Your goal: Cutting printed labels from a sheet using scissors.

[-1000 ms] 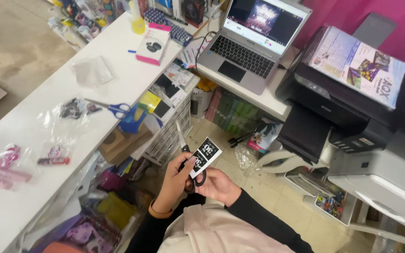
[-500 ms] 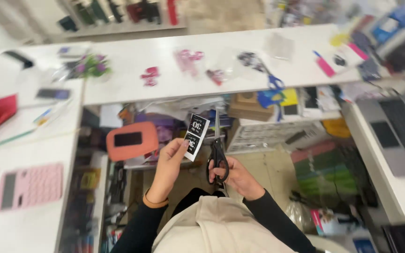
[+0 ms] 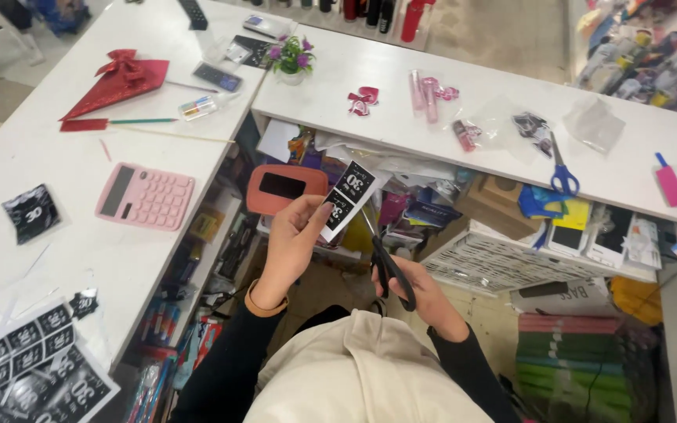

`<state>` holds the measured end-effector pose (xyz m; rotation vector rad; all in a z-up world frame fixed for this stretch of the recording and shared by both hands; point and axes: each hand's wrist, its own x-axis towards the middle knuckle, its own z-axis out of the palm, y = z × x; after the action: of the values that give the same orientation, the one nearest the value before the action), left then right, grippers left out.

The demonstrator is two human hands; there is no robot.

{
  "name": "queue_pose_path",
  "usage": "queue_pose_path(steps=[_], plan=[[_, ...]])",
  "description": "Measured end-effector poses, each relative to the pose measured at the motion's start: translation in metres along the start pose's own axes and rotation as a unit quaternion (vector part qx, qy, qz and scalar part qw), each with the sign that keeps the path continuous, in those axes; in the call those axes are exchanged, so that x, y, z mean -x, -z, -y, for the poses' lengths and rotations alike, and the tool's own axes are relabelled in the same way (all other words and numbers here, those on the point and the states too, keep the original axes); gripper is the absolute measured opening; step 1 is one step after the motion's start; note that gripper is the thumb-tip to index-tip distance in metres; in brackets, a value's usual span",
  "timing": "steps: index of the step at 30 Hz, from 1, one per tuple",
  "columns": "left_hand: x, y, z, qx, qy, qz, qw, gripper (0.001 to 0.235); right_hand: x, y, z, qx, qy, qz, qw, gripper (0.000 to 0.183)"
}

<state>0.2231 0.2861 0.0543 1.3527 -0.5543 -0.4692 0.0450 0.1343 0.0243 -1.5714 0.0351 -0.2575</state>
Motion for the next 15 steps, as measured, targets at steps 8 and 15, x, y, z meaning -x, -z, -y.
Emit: queue_pose_path(steps=[8, 15], plan=[[-0.012, -0.044, 0.026, -0.001, 0.003, 0.046, 0.999, 0.018, 0.047, 0.029, 0.001, 0.081, -0.024, -0.112, 0.990, 0.027], [-0.004, -0.048, 0.030, -0.025, 0.015, 0.081, 0.996, 0.020, 0.052, 0.021, 0.008, 0.111, -0.059, -0.114, 0.985, 0.025]])
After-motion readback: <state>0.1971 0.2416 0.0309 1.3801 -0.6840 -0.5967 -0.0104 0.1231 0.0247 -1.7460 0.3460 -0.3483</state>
